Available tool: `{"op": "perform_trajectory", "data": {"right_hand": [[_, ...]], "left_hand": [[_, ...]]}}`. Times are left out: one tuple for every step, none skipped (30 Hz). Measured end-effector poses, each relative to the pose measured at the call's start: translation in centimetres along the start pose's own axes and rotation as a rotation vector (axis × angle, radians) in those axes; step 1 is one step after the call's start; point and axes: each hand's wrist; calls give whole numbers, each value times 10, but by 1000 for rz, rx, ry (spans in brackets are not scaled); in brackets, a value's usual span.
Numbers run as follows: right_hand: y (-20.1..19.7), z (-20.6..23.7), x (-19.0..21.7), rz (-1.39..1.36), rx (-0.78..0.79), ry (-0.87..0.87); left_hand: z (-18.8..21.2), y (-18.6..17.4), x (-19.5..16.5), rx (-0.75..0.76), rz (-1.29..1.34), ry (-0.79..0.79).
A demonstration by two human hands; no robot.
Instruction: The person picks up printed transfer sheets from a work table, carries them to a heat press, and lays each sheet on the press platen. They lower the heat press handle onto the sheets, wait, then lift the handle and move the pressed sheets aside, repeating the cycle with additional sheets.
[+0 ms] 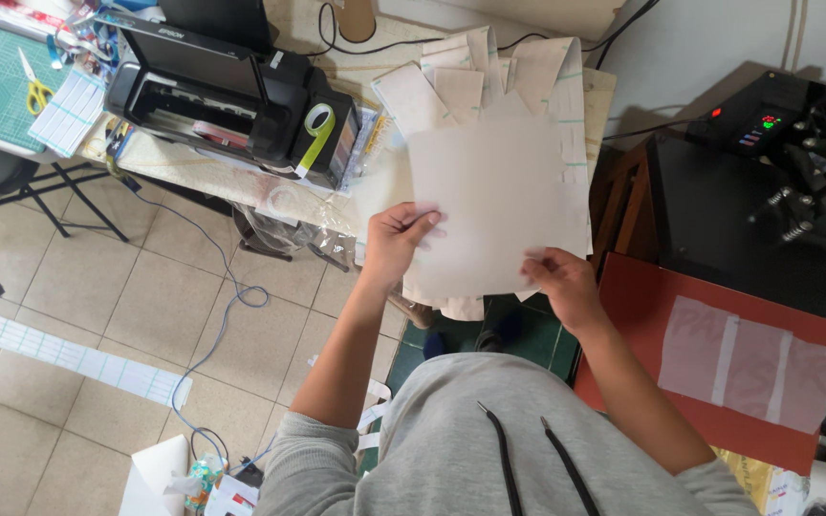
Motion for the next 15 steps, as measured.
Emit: {"op": "perform_trajectory", "data": {"right_hand": [[-5,5,-1,22,-17,-8],[-11,10,-3,43,-32,-17],[-17,15,-4,65,-50,-26],[-23,19,-6,49,-80,-26],[-29,26,-9,34,-115,-20],[-36,34,-13,20,-154,-15],[-44,41,-16,-11,-185,-27],[-50,50,-20,-44,-217,-38],[-58,58,-24,-76,-254,-52],[-65,68,-28,-88,-301,-57],[-72,79,-33,-100,-352,-61],[-78,92,-37,-112,-406,-64],[-84,105,-41,-137,-452,-89],[-90,118,-44,-162,-499,-114],[-96,132,-48,-187,-546,-142]], "left_hand": [[-1,4,1,19,-11,-1],[-3,8,3,37,-23,-2],[-5,13,5,53,-24,-8],[-6,19,7,71,-21,-21],[-5,26,10,94,-16,-40],[-6,32,14,104,-21,-61],[-8,38,17,118,-26,-80],[-9,44,21,133,-34,-101],[-10,50,26,148,-38,-114],[-12,56,32,167,-42,-127],[-14,63,38,188,-46,-144],[-16,70,44,204,-58,-154],[-17,76,50,221,-70,-164],[-18,83,57,239,-83,-174],[-20,91,63,269,-65,-175]]}}
Point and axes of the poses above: each hand's wrist, its own z-axis away from the middle knuckle, its own y-axis out of the palm, x = y × z, and after that the axes turned 5 degrees about x, right-handed
